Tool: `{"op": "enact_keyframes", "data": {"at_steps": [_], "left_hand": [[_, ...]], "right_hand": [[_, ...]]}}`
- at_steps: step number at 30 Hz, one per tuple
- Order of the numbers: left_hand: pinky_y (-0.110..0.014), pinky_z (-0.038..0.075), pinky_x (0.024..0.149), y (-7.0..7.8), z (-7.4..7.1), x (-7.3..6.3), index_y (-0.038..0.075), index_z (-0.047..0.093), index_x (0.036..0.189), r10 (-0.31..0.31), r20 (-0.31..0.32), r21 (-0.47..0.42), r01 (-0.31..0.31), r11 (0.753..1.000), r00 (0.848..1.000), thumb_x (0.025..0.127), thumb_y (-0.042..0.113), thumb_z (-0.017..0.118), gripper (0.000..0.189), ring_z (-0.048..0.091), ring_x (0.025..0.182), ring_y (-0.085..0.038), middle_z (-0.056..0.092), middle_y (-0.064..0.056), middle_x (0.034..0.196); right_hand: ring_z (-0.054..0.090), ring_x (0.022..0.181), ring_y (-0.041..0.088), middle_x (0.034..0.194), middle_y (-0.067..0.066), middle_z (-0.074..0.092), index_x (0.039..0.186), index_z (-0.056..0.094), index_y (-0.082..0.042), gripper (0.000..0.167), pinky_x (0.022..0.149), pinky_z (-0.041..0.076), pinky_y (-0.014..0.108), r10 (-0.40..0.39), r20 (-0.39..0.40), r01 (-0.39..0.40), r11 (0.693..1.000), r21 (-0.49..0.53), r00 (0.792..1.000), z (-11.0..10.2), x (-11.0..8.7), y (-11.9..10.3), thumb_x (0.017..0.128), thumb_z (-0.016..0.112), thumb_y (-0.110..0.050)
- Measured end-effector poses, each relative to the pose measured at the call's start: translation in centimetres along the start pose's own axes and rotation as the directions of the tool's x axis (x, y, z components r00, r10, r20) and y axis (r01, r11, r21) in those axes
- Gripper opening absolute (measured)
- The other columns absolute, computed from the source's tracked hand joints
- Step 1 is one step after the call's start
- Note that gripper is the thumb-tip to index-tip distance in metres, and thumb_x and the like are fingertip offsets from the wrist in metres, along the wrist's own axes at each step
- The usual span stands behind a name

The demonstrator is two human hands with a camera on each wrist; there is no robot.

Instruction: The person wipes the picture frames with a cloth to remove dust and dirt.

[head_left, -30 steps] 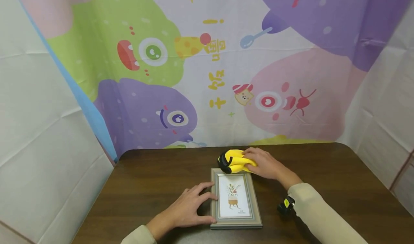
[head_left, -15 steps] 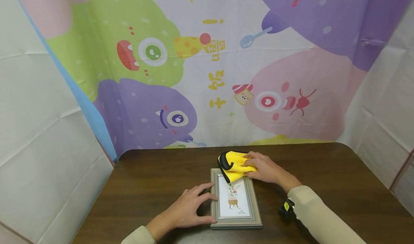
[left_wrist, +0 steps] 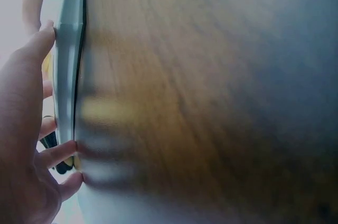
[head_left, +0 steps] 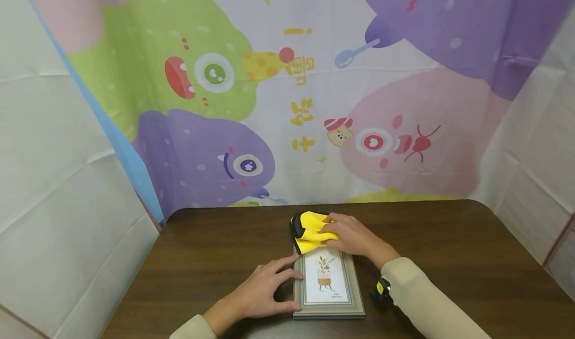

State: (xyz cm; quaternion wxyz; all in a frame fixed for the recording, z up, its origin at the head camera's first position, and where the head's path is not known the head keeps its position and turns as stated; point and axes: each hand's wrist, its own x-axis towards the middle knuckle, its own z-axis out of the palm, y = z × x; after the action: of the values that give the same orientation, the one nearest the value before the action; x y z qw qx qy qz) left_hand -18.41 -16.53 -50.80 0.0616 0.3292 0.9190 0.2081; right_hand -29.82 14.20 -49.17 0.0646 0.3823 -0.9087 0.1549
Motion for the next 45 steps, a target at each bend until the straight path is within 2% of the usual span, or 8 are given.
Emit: {"op": "enact_keyframes", "data": {"at_steps": [9,15,27,33,45], "left_hand": [[-0.076,0.047,0.117,0.1,-0.2,-0.2,0.033,0.069,0.148,-0.006,0.006,-0.035,0.006,0.999,1.0,0.1,0.066,0.078,0.059,0.053,0.161,-0.035,0.043,-0.001,0.183],[-0.081,0.046,0.116,0.0,0.0,-0.1,0.034,0.068,0.15,-0.002,0.011,-0.038,0.003,0.999,1.0,0.1,0.067,0.076,0.061,0.051,0.163,-0.036,0.041,-0.001,0.184],[-0.079,0.047,0.116,-0.1,-0.1,0.2,0.036,0.067,0.149,-0.018,0.024,-0.033,0.019,0.999,1.0,0.099,0.068,0.078,0.061,0.054,0.16,-0.034,0.044,0.001,0.182],[-0.077,0.049,0.115,-0.1,0.0,0.2,0.037,0.067,0.15,-0.011,0.014,-0.018,0.011,1.0,1.0,0.098,0.068,0.078,0.061,0.056,0.158,-0.033,0.046,0.0,0.18],[-0.078,0.047,0.116,-0.1,0.0,0.1,0.035,0.068,0.149,-0.02,0.015,-0.027,0.021,0.999,1.0,0.098,0.067,0.079,0.061,0.053,0.16,-0.034,0.046,-0.002,0.18]], "right_hand": [[0.075,0.12,0.031,0.134,0.012,0.076,0.128,0.085,-0.012,0.028,0.104,0.064,0.05,-0.032,0.014,0.032,0.999,-0.002,0.999,0.9,2.1,-2.1,0.103,0.083,-0.024],[0.075,0.12,0.031,0.133,0.012,0.075,0.128,0.084,-0.012,0.026,0.103,0.063,0.05,-0.021,0.024,0.022,1.0,-0.015,0.999,1.0,2.4,-2.3,0.103,0.083,-0.022],[0.075,0.123,0.031,0.133,0.01,0.078,0.128,0.083,-0.01,0.026,0.109,0.062,0.052,-0.025,0.028,0.024,0.999,0.027,0.999,0.6,1.9,-1.7,0.104,0.082,-0.02],[0.077,0.118,0.029,0.129,0.009,0.078,0.125,0.083,-0.01,0.024,0.105,0.064,0.049,-0.017,0.037,0.016,0.999,0.039,0.999,-0.1,1.2,-0.8,0.102,0.083,-0.018],[0.073,0.109,0.024,0.127,0.008,0.077,0.125,0.082,-0.01,0.027,0.102,0.064,0.05,0.062,0.09,-0.07,0.994,0.086,0.994,-2.1,-1.1,1.9,0.101,0.082,-0.021]]}}
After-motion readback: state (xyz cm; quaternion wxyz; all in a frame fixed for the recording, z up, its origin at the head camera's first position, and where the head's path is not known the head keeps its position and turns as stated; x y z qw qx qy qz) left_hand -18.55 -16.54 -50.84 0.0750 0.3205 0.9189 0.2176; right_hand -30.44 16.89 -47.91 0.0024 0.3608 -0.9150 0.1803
